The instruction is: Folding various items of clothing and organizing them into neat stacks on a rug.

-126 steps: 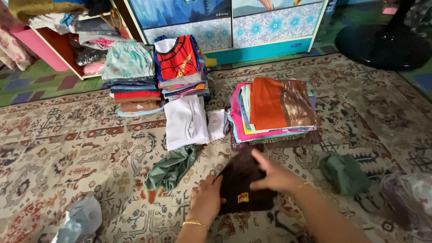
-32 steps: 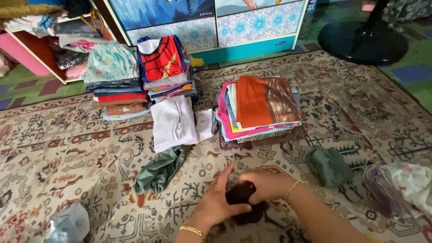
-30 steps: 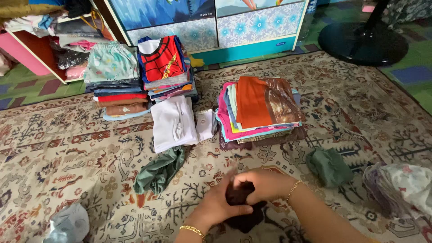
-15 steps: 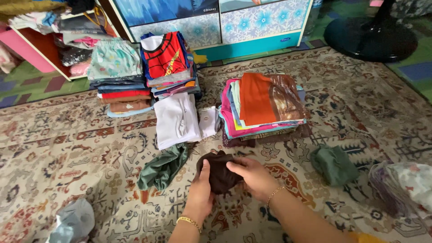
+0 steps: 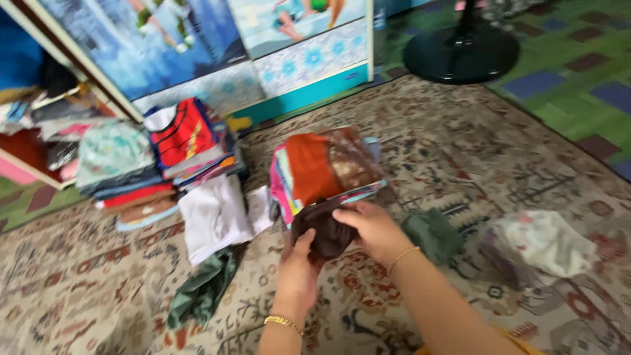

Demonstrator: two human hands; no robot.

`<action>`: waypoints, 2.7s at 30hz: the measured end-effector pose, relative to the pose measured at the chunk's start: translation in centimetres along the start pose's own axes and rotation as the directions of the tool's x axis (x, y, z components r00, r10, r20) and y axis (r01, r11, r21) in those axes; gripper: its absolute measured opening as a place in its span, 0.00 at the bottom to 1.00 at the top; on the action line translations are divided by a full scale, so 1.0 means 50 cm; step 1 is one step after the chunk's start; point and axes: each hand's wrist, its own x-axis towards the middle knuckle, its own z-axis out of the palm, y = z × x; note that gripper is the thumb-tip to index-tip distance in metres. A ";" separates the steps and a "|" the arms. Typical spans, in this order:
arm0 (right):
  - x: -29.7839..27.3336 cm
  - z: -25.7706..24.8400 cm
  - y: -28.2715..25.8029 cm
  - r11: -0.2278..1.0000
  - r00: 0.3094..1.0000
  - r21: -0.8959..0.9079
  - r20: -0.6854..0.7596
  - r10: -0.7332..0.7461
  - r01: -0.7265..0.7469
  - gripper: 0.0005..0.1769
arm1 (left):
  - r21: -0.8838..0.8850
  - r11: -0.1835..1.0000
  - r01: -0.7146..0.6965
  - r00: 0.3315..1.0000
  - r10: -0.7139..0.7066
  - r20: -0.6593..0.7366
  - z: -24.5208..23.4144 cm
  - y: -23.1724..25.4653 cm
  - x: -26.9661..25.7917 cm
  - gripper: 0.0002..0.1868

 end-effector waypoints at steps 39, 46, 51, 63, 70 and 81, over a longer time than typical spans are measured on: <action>-0.038 -0.142 -0.082 0.051 0.895 -0.914 -0.404 -0.188 -0.401 0.17 | 0.799 0.597 -0.072 0.965 0.245 -0.096 -0.136 -0.111 0.106 0.20; -0.022 0.049 0.003 0.086 0.952 -0.996 0.002 -0.305 0.029 0.11 | 0.989 -0.150 0.014 0.850 0.522 0.067 -0.489 0.109 0.066 0.15; -0.040 0.152 0.063 0.127 0.934 -0.938 0.293 -0.204 0.322 0.11 | 0.904 -0.370 0.213 0.902 0.430 -0.036 -0.588 0.123 0.020 0.24; -0.052 0.159 0.126 0.036 0.943 -0.952 0.296 -0.151 0.304 0.09 | 0.909 0.254 -0.329 0.867 -0.300 0.398 -0.150 0.095 -0.249 0.21; -0.013 0.095 0.163 -0.103 0.932 -0.949 0.311 -0.186 0.297 0.12 | 0.963 -0.085 -0.257 0.966 -0.006 0.257 -0.267 0.074 -0.128 0.09; -0.014 0.099 0.076 0.455 0.903 -0.888 0.241 0.356 0.057 0.11 | 0.980 -0.040 -0.194 0.934 -0.312 0.172 -0.208 0.165 -0.139 0.25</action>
